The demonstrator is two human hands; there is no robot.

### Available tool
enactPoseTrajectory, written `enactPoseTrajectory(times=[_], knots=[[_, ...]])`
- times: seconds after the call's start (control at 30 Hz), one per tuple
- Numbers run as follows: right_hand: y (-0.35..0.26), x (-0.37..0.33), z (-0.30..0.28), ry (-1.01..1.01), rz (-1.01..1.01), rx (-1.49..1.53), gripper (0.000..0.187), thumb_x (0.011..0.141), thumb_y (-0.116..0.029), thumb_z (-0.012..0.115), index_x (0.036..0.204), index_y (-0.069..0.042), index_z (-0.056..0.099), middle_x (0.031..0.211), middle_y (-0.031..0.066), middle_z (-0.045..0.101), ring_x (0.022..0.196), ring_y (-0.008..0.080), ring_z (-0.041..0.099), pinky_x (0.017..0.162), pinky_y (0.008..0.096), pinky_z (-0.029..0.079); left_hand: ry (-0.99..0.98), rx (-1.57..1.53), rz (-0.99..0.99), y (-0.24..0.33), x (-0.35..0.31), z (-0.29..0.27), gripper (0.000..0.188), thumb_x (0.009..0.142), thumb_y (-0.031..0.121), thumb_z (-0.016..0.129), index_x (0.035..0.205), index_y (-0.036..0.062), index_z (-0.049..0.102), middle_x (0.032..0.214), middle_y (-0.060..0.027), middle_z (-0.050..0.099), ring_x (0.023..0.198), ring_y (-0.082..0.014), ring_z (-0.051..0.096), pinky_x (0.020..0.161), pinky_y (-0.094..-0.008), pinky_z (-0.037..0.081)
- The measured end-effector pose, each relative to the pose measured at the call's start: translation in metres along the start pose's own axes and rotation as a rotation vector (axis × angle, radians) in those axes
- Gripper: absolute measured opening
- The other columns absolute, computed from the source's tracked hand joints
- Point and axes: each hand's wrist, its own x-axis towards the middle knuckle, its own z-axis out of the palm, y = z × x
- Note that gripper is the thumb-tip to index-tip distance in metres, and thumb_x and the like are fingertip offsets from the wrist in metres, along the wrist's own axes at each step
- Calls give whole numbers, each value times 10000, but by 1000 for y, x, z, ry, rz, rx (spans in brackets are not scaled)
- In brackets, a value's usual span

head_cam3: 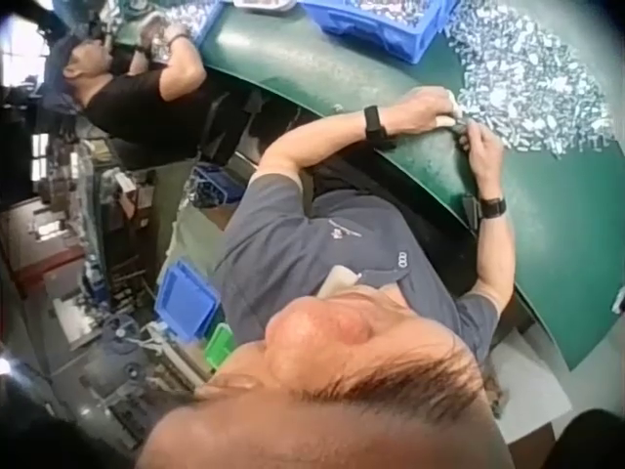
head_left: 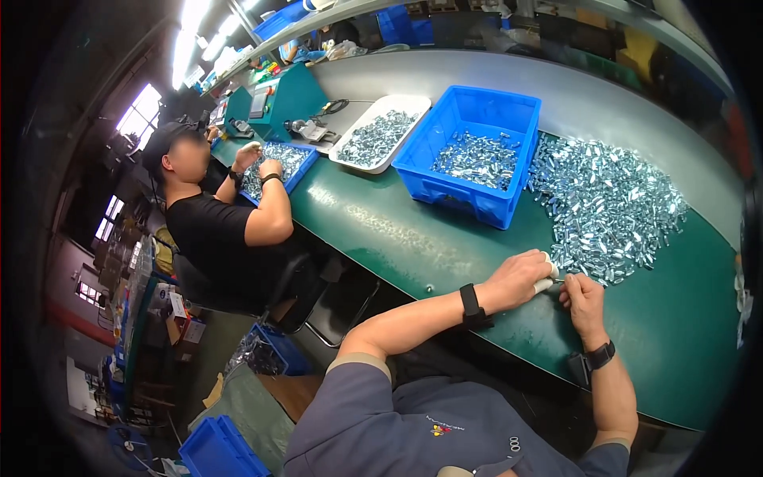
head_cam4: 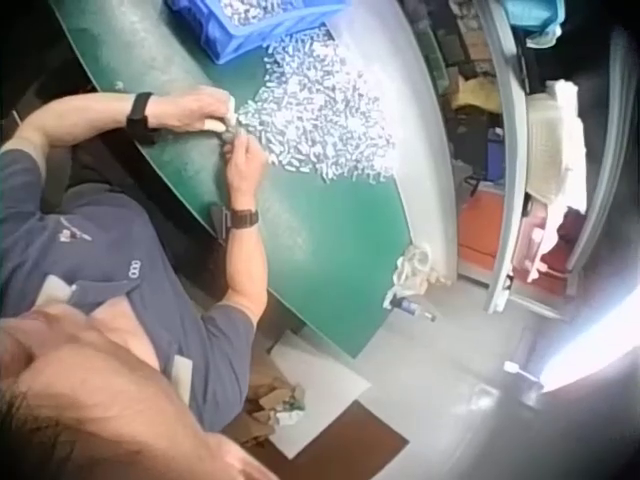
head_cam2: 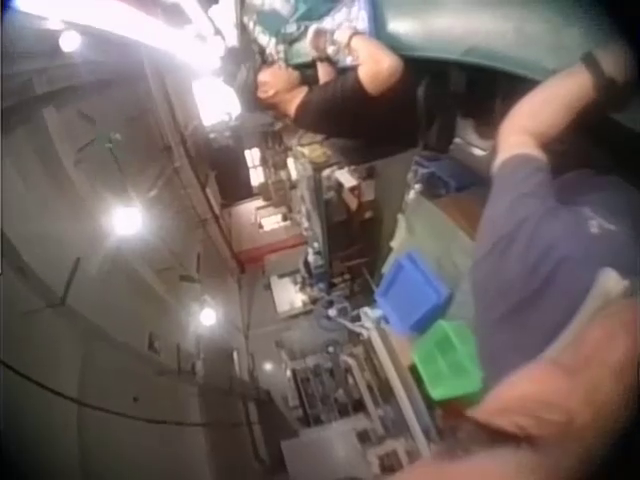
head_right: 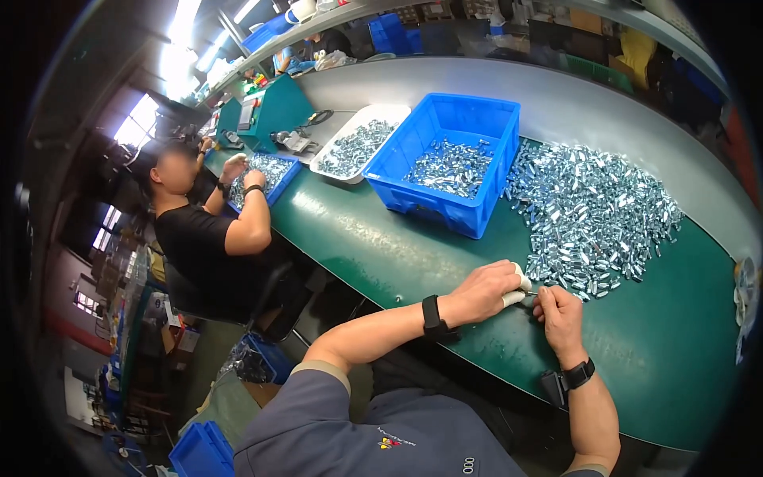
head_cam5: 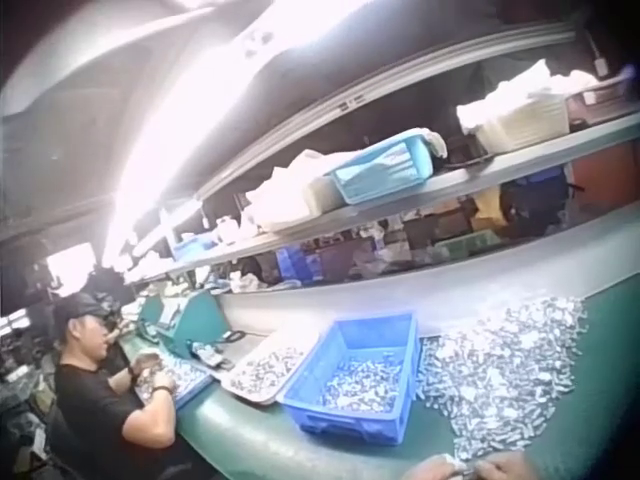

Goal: The person picks up a metal component and a thin rod, inserts the rod into the component, and places the assembly into a blue bin, repeating this process several times.

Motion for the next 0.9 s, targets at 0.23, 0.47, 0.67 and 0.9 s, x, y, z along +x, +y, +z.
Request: enactPoseTrajectory(times=[0.23,0.47,0.67,0.9], knots=[[2,7,-10,254,-21,141,375,1087,-298,564,834,-36,652,679,-12,599,580,50,510,528,220,397,136,239,72,-10,10,-57,164,851,88,769,1006,84,716,944,-86,660,938,-312,644,803,-426,537],[9,10,-12,353,-28,208,365,1093,-309,554,854,-48,645,682,-23,586,582,43,496,528,211,386,436,515,160,-1,61,-109,216,818,80,742,1026,75,682,1016,-135,645,995,-352,629,831,-458,534],[19,19,-12,394,-86,215,354,1091,-300,554,861,-47,646,689,-20,593,584,47,506,525,214,395,-157,302,86,-16,19,1,282,823,119,775,1073,80,649,1035,-129,596,999,-346,624,858,-447,531],[17,16,-11,377,-118,112,352,1084,-273,562,837,-40,654,662,-15,591,579,52,525,523,218,415,-91,317,0,-23,2,8,238,831,103,772,1022,77,633,1012,-130,586,988,-355,625,822,-451,519]])
